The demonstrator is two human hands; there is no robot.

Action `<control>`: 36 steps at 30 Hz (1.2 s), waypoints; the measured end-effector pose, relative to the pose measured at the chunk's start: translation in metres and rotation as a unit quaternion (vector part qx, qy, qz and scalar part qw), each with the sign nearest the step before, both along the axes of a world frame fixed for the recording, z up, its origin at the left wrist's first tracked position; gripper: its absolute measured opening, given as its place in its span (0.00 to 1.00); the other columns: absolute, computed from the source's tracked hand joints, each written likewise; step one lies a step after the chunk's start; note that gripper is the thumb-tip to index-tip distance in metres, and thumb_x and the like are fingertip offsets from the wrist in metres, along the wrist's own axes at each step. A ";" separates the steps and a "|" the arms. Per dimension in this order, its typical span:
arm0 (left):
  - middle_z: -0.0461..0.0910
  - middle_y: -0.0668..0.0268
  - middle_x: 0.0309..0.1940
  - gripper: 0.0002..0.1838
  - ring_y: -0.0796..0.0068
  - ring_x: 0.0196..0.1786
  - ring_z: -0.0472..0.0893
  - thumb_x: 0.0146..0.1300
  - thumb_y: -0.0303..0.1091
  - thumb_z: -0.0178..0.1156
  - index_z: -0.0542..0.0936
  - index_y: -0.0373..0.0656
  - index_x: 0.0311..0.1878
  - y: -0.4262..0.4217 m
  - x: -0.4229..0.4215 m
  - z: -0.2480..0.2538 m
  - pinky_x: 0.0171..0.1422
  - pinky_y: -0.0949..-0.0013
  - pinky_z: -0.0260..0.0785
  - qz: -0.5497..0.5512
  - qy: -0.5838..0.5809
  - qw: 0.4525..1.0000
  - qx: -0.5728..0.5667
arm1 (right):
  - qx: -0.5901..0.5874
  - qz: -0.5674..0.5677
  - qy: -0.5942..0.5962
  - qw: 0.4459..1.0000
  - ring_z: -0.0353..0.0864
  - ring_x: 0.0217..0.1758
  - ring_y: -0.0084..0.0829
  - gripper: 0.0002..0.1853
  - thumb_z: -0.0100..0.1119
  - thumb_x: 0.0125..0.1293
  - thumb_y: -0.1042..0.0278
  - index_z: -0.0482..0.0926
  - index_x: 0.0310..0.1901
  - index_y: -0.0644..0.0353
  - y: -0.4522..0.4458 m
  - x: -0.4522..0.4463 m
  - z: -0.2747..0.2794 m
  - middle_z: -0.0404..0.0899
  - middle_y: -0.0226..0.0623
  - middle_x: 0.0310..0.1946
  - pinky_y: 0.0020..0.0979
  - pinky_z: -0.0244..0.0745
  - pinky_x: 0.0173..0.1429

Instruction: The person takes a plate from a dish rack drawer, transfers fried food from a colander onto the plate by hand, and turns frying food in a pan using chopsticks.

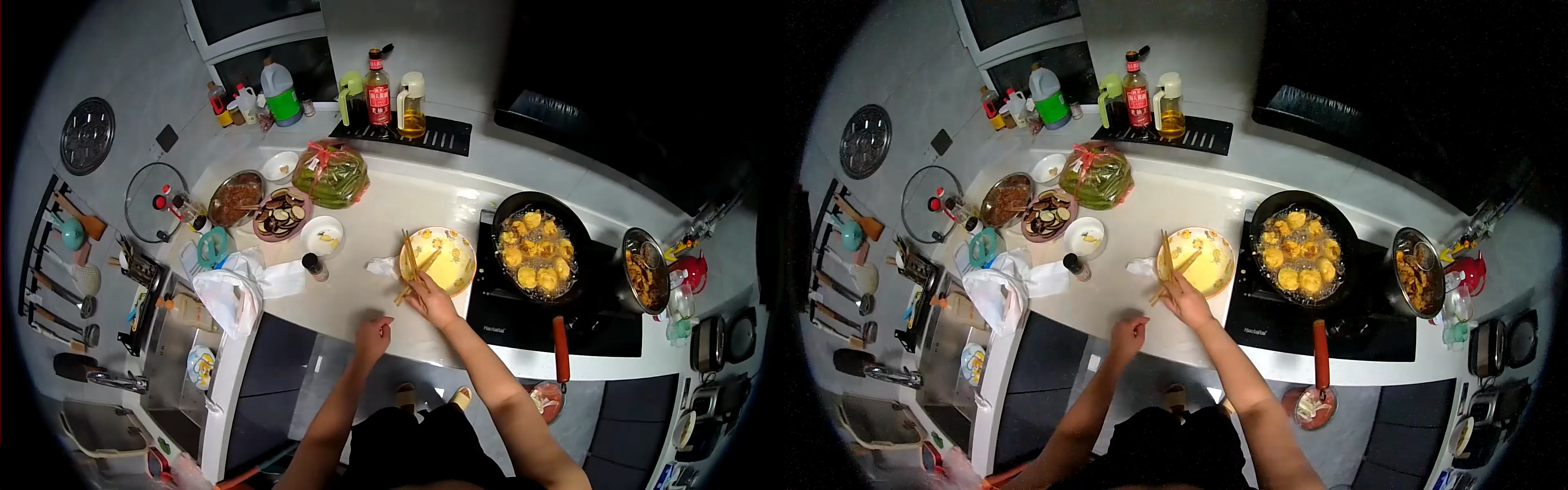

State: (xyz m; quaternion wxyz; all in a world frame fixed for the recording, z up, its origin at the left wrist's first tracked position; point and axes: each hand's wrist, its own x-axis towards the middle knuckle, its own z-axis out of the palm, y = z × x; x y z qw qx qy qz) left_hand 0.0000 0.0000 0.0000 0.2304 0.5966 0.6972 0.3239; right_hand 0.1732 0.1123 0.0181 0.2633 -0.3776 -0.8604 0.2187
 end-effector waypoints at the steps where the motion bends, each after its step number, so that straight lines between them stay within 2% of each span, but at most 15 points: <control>1: 0.79 0.57 0.29 0.10 0.59 0.28 0.79 0.54 0.31 0.54 0.81 0.48 0.39 -0.007 0.008 -0.004 0.33 0.62 0.71 0.005 -0.017 1.000 0.012 | 0.000 0.009 -0.012 1.000 0.65 0.60 0.49 0.33 0.66 0.49 0.54 0.68 0.55 0.60 -0.008 0.010 0.010 0.58 0.52 0.61 0.37 0.64 0.62; 2: 0.79 0.57 0.29 0.10 0.59 0.28 0.79 0.55 0.30 0.54 0.81 0.48 0.39 -0.014 0.016 -0.008 0.33 0.62 0.71 0.011 -0.036 0.999 0.023 | 0.000 0.019 -0.024 1.000 0.65 0.60 0.50 0.34 0.67 0.48 0.53 0.68 0.55 0.61 -0.016 0.019 0.018 0.58 0.53 0.61 0.37 0.64 0.62; 3: 0.79 0.57 0.29 0.10 0.59 0.28 0.79 0.54 0.30 0.54 0.81 0.47 0.38 0.017 -0.029 -0.005 0.32 0.62 0.71 0.012 -0.014 0.999 0.049 | 0.031 0.017 -0.002 0.999 0.64 0.60 0.50 0.35 0.67 0.48 0.53 0.67 0.56 0.61 0.013 -0.023 0.019 0.57 0.53 0.61 0.38 0.64 0.62; 6: 0.80 0.57 0.30 0.10 0.59 0.28 0.79 0.54 0.27 0.53 0.81 0.47 0.38 0.006 -0.015 -0.006 0.32 0.64 0.71 0.015 -0.047 0.997 0.057 | 0.037 0.017 -0.042 0.998 0.61 0.62 0.51 0.37 0.68 0.47 0.52 0.66 0.56 0.62 0.004 -0.008 0.022 0.55 0.54 0.62 0.38 0.61 0.64; 11: 0.80 0.56 0.30 0.10 0.59 0.28 0.79 0.53 0.25 0.53 0.80 0.45 0.38 0.003 -0.015 -0.001 0.32 0.65 0.71 0.000 -0.038 0.997 0.070 | 0.039 0.025 -0.087 0.995 0.57 0.65 0.50 0.39 0.68 0.46 0.52 0.64 0.58 0.63 0.003 -0.001 0.021 0.51 0.53 0.64 0.38 0.58 0.66; 14: 0.80 0.58 0.30 0.10 0.64 0.25 0.79 0.55 0.26 0.53 0.81 0.46 0.38 0.000 -0.015 -0.010 0.30 0.68 0.71 -0.001 -0.037 0.995 0.097 | 0.023 0.027 -0.098 0.995 0.58 0.64 0.50 0.40 0.69 0.45 0.53 0.64 0.58 0.63 -0.001 0.001 0.024 0.51 0.53 0.64 0.38 0.59 0.66; 23: 0.80 0.57 0.31 0.10 0.59 0.29 0.79 0.54 0.26 0.53 0.80 0.45 0.38 -0.015 -0.012 -0.004 0.33 0.64 0.71 0.002 -0.025 0.998 0.061 | 0.038 0.018 -0.079 0.996 0.58 0.64 0.51 0.43 0.69 0.44 0.54 0.61 0.61 0.61 -0.002 0.001 0.016 0.52 0.52 0.64 0.39 0.58 0.66; 29: 0.80 0.58 0.29 0.10 0.62 0.26 0.79 0.55 0.27 0.53 0.81 0.45 0.39 -0.025 -0.008 -0.003 0.31 0.67 0.71 0.012 -0.028 0.998 0.061 | 0.070 -0.048 -0.017 0.996 0.58 0.64 0.50 0.41 0.69 0.45 0.56 0.62 0.61 0.60 -0.026 -0.003 0.044 0.56 0.54 0.62 0.40 0.55 0.67; 32: 0.80 0.59 0.30 0.11 0.58 0.29 0.78 0.53 0.26 0.53 0.80 0.47 0.38 -0.031 0.000 -0.023 0.33 0.63 0.70 0.016 -0.028 0.997 0.069 | 0.091 -0.084 0.021 0.992 0.60 0.63 0.50 0.39 0.67 0.47 0.58 0.62 0.61 0.60 -0.048 0.002 0.042 0.58 0.52 0.61 0.40 0.57 0.66; 35: 0.79 0.59 0.30 0.11 0.59 0.30 0.78 0.53 0.26 0.53 0.80 0.47 0.38 -0.043 0.016 -0.022 0.33 0.62 0.70 0.012 -0.003 0.997 0.072 | 0.075 -0.106 0.090 0.988 0.62 0.61 0.50 0.35 0.66 0.49 0.60 0.64 0.59 0.60 -0.082 0.009 0.041 0.60 0.50 0.60 0.41 0.60 0.63; 36: 0.79 0.58 0.30 0.11 0.59 0.30 0.78 0.53 0.26 0.53 0.80 0.47 0.38 -0.047 0.023 -0.026 0.33 0.62 0.70 0.005 0.005 0.997 0.078 | 0.086 -0.116 0.104 0.984 0.64 0.59 0.50 0.29 0.64 0.52 0.62 0.68 0.56 0.61 -0.094 0.014 0.032 0.62 0.49 0.58 0.41 0.62 0.61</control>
